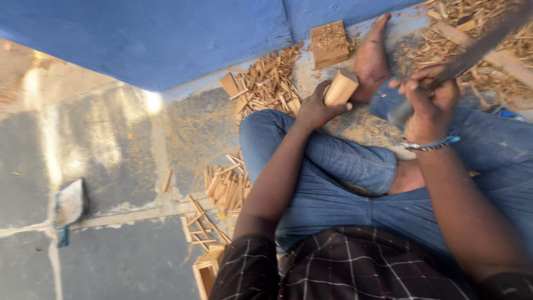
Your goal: The person shapes a wooden block using a hand-held blade by scraping away thin layers while sitting on a floor covered in wood shavings.
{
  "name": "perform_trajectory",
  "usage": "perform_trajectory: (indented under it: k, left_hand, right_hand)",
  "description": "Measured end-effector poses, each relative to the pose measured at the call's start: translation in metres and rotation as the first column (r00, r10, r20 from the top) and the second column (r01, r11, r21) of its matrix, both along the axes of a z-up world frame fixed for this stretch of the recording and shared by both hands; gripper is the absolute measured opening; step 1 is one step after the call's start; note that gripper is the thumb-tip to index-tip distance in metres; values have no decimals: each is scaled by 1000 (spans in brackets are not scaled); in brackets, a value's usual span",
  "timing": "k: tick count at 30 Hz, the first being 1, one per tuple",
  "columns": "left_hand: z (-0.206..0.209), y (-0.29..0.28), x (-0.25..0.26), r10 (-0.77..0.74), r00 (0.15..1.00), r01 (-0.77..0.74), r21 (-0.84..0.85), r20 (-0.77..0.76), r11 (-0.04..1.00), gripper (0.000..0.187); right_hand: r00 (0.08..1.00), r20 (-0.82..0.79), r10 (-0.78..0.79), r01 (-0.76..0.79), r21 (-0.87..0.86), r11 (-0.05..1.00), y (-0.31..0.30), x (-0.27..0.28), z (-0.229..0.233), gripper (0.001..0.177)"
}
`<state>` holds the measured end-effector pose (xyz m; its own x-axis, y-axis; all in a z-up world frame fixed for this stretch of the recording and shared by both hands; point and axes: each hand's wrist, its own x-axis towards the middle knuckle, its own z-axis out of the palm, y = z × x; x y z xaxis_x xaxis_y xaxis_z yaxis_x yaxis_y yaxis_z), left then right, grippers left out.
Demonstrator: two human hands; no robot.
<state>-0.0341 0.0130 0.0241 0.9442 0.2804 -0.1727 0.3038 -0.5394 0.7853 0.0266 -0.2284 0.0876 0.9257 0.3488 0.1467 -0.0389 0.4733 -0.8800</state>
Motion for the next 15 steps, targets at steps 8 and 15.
perform_trajectory:
  k: [8, 15]
  left_hand:
    - [-7, -15, 13, 7, 955, 48, 178, -297, 983, 106]
    - [-44, 6, 51, 183, 942, -177, 44, -280, 983, 87]
  right_hand:
    - [648, -678, 347, -10, 448, 894, 3, 5, 1, 29]
    - [919, -369, 139, -69, 195, 978, 13, 4, -25, 19]
